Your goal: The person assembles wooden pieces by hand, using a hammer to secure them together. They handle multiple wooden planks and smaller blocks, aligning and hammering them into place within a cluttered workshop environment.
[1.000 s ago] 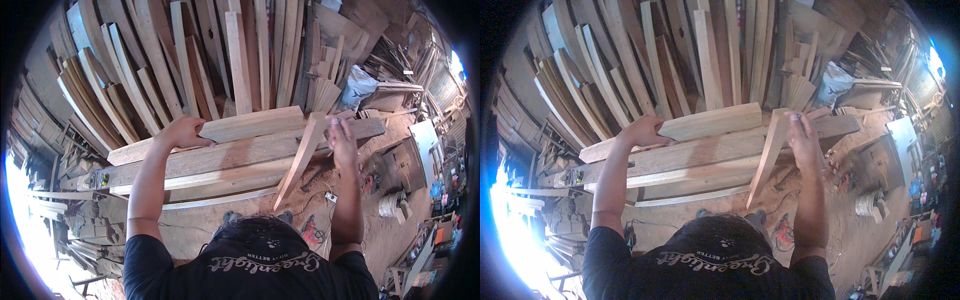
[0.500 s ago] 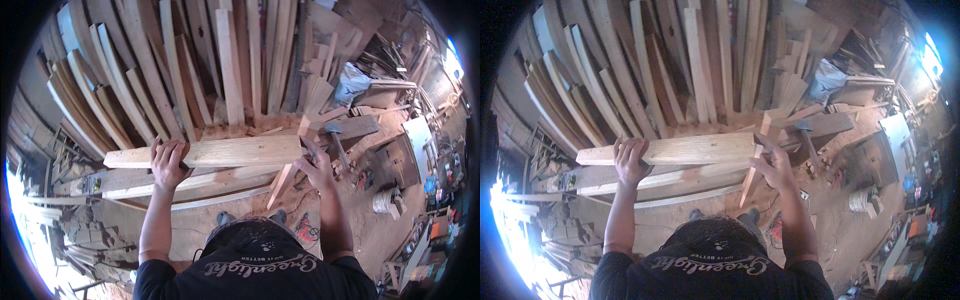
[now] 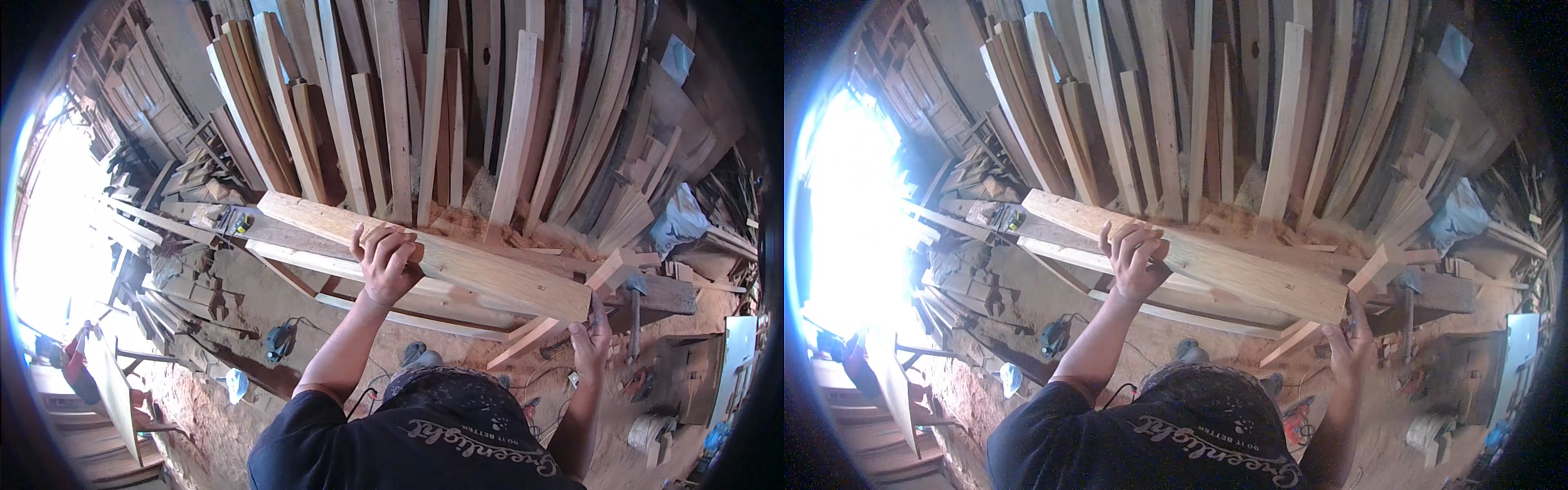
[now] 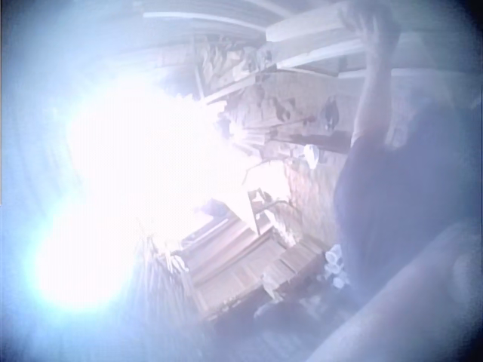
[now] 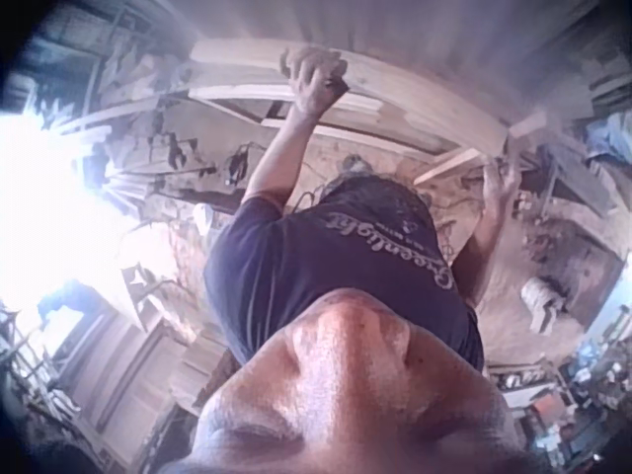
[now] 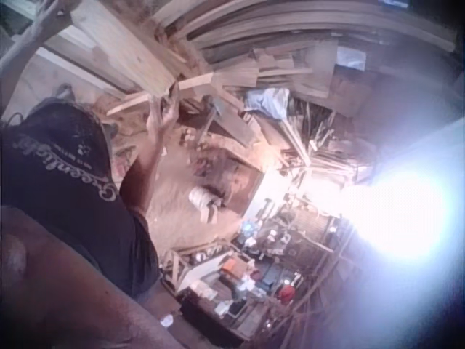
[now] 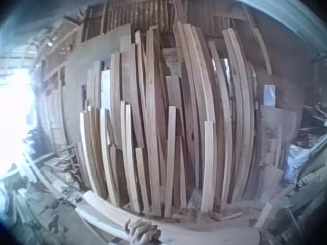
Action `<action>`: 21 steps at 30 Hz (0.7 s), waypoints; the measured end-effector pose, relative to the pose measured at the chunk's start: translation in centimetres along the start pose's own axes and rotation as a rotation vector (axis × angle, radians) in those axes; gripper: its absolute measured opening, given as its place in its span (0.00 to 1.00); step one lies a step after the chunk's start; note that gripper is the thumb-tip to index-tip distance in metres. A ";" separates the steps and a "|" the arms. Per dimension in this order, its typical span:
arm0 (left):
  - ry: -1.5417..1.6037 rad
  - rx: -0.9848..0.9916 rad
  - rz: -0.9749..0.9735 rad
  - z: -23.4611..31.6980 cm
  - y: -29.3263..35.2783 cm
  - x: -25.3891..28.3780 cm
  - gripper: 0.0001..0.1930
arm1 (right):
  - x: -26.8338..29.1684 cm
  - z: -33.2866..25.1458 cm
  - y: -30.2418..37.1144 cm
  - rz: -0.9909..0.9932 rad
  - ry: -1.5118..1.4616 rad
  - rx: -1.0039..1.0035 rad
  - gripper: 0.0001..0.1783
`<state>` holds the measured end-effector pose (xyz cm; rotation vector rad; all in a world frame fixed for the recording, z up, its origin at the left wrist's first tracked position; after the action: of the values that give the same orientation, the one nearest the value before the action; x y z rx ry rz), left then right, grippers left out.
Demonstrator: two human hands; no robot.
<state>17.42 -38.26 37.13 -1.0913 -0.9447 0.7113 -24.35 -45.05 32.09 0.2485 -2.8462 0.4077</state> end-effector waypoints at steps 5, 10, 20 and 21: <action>0.003 -0.017 -0.034 -0.1 -0.5 0.3 0.18 | -0.2 -0.2 -0.1 0.013 0.068 -0.101 0.38; 0.104 0.012 -0.230 -0.1 -2.6 -0.6 0.19 | -0.4 -0.1 -0.4 0.142 0.014 -0.293 0.24; 0.201 0.024 -0.593 -0.1 -4.7 -4.3 0.33 | 1.4 2.9 0.1 0.271 0.032 -0.598 0.24; 0.188 0.040 -0.618 0.0 -5.0 -4.6 0.35 | 1.7 2.8 0.3 0.273 0.032 -0.571 0.25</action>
<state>15.57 -43.76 40.56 -0.7510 -1.0271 0.1170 -26.64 -45.81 29.86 -0.2539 -2.8236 -0.3551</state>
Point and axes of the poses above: each hand's wrist, its own y-axis away from the middle knuckle, its own x-axis out of the back of the hand, z = x × y, the point moved 8 cm from there along -y, towards the middle knuckle, and after that the axes turned 12 degrees about y, right-handed, at the moved point
